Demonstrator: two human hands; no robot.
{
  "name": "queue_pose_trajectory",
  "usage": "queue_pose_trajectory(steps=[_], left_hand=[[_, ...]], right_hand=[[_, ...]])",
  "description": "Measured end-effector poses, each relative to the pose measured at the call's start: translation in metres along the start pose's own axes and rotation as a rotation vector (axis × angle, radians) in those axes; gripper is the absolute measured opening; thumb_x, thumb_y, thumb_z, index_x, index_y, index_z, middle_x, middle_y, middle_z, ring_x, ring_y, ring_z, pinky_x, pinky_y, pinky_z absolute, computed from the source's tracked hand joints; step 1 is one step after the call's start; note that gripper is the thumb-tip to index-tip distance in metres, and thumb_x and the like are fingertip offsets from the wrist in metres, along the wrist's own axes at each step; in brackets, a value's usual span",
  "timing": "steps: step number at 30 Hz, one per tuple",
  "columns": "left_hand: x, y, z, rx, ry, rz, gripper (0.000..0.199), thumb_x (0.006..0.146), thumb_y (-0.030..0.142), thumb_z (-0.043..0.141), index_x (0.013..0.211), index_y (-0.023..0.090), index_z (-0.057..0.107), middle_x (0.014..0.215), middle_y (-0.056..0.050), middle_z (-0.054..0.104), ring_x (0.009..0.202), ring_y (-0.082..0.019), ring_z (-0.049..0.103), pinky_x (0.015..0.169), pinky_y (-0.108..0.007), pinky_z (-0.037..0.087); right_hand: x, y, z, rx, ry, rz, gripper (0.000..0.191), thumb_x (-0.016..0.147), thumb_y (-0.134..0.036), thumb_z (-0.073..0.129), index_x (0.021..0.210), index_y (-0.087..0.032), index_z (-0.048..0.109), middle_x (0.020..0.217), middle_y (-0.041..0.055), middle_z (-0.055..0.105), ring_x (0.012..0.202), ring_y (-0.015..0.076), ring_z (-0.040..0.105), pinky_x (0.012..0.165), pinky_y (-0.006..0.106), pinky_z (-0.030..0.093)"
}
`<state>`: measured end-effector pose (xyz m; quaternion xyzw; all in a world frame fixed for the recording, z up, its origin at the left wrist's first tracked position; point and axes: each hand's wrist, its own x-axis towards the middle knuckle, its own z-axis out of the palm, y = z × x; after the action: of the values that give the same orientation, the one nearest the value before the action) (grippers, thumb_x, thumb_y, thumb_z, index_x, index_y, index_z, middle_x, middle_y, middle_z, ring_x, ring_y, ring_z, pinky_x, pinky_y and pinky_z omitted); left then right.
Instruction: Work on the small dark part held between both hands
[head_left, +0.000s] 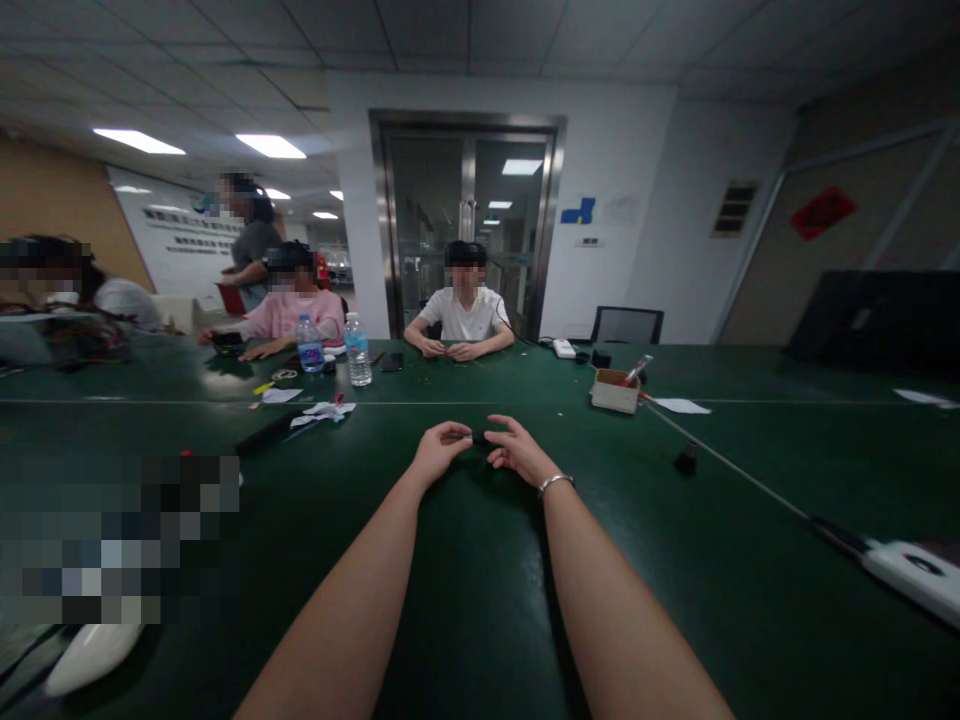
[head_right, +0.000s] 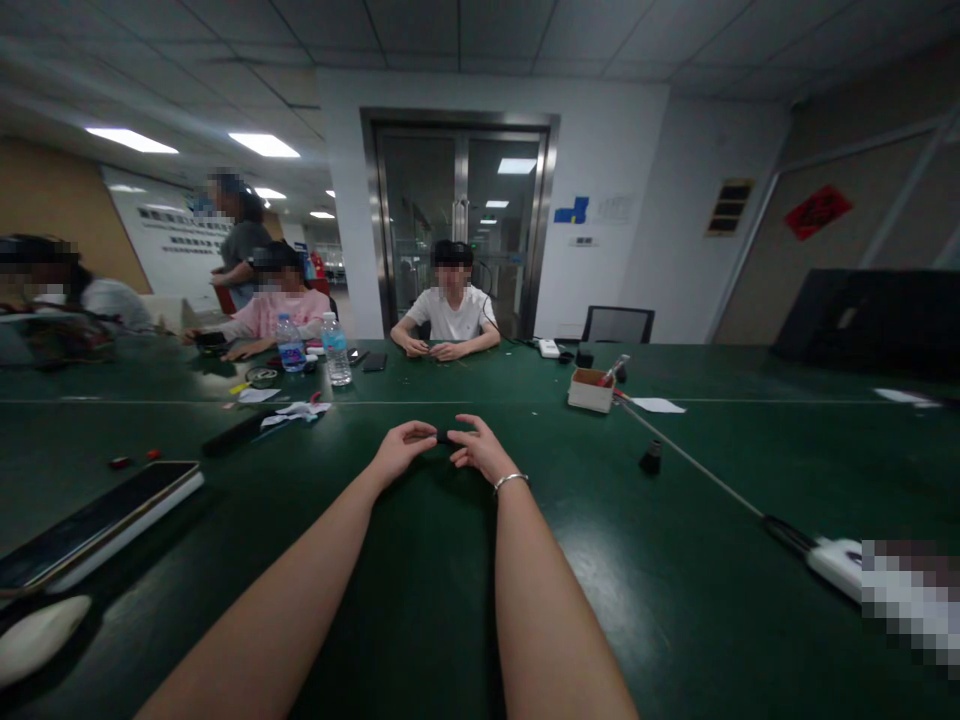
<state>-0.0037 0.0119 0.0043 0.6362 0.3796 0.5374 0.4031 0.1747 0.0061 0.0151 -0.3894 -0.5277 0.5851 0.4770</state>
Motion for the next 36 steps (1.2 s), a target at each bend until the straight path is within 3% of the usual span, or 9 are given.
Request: queue_pose_trajectory(steps=[3, 8, 13, 17, 22, 25, 30, 33, 36], left_hand=[[-0.0003, 0.0004, 0.0000, 0.002, -0.011, -0.007, 0.024, 0.062, 0.022, 0.072, 0.083, 0.013, 0.066, 0.087, -0.007, 0.067, 0.083, -0.017, 0.063, 0.086, -0.035, 0.047], [0.0000, 0.0006, -0.0004, 0.022, 0.010, -0.003, 0.023, 0.063, 0.021, 0.071, 0.084, 0.014, 0.065, 0.088, -0.007, 0.067, 0.084, -0.017, 0.062, 0.085, -0.035, 0.047], [0.0004, 0.0001, 0.0000, 0.029, 0.012, 0.005, 0.022, 0.062, 0.021, 0.071, 0.082, 0.014, 0.065, 0.087, -0.007, 0.066, 0.084, -0.017, 0.062, 0.083, -0.033, 0.047], [0.0005, -0.0023, 0.0016, 0.033, 0.003, -0.043, 0.025, 0.068, 0.030, 0.068, 0.086, 0.014, 0.063, 0.076, -0.005, 0.065, 0.068, -0.014, 0.062, 0.065, -0.026, 0.048], [0.0009, -0.0043, 0.0065, 0.069, 0.006, -0.135, 0.036, 0.080, 0.047, 0.051, 0.088, 0.013, 0.060, 0.049, 0.002, 0.053, 0.041, -0.008, 0.049, 0.043, -0.019, 0.037], [0.0014, -0.0040, 0.0076, 0.061, 0.028, -0.180, 0.037, 0.083, 0.047, 0.044, 0.091, 0.014, 0.060, 0.056, -0.001, 0.057, 0.046, -0.010, 0.054, 0.044, -0.019, 0.038], [0.0019, -0.0016, 0.0021, 0.023, 0.027, -0.165, 0.026, 0.072, 0.029, 0.060, 0.095, 0.015, 0.062, 0.089, -0.006, 0.063, 0.066, -0.011, 0.060, 0.051, -0.018, 0.042], [0.0018, -0.0012, 0.0000, 0.013, 0.010, -0.136, 0.025, 0.070, 0.026, 0.062, 0.092, 0.014, 0.063, 0.082, -0.006, 0.062, 0.066, -0.011, 0.059, 0.053, -0.019, 0.042], [0.0013, -0.0024, 0.0024, 0.045, -0.005, -0.146, 0.026, 0.076, 0.036, 0.058, 0.086, 0.013, 0.062, 0.064, -0.002, 0.058, 0.053, -0.009, 0.052, 0.048, -0.019, 0.039]], right_hand=[[0.0008, -0.0001, 0.0008, -0.059, 0.003, 0.046, 0.028, 0.081, -0.028, 0.058, 0.104, -0.016, 0.050, 0.077, 0.0042, 0.062, 0.039, 0.0066, 0.055, 0.035, 0.017, 0.044], [0.0002, -0.0014, 0.0016, 0.013, -0.001, -0.005, 0.052, 0.071, -0.017, 0.068, 0.116, -0.023, 0.042, 0.087, 0.0009, 0.061, 0.046, 0.0067, 0.059, 0.042, 0.018, 0.049], [0.0008, 0.0005, 0.0032, -0.051, -0.008, 0.038, 0.024, 0.083, -0.029, 0.058, 0.099, -0.012, 0.054, 0.061, 0.0022, 0.061, 0.039, 0.0070, 0.054, 0.037, 0.016, 0.046], [-0.0004, 0.0017, 0.0016, 0.005, -0.030, -0.003, 0.024, 0.073, -0.011, 0.065, 0.096, -0.013, 0.058, 0.058, -0.0014, 0.060, 0.043, 0.0066, 0.055, 0.042, 0.016, 0.048], [-0.0016, 0.0025, -0.0013, 0.053, -0.054, 0.017, 0.023, 0.072, -0.008, 0.065, 0.094, -0.011, 0.061, 0.059, 0.0004, 0.061, 0.049, 0.0072, 0.058, 0.049, 0.017, 0.052], [0.0000, 0.0045, -0.0027, 0.090, -0.038, 0.009, 0.022, 0.071, -0.006, 0.065, 0.092, -0.011, 0.061, 0.060, 0.0012, 0.062, 0.051, 0.0078, 0.059, 0.049, 0.017, 0.052], [0.0020, 0.0072, -0.0045, 0.116, -0.037, 0.005, 0.023, 0.070, -0.006, 0.066, 0.093, -0.011, 0.061, 0.064, 0.0023, 0.062, 0.052, 0.0082, 0.060, 0.049, 0.017, 0.051], [0.0020, 0.0071, -0.0047, 0.104, -0.044, 0.015, 0.024, 0.070, -0.006, 0.067, 0.093, -0.011, 0.061, 0.064, 0.0021, 0.063, 0.053, 0.0080, 0.060, 0.050, 0.017, 0.051], [0.0016, 0.0065, -0.0045, 0.093, -0.048, 0.020, 0.023, 0.070, -0.006, 0.066, 0.092, -0.011, 0.061, 0.063, 0.0019, 0.062, 0.053, 0.0079, 0.060, 0.050, 0.017, 0.051]])
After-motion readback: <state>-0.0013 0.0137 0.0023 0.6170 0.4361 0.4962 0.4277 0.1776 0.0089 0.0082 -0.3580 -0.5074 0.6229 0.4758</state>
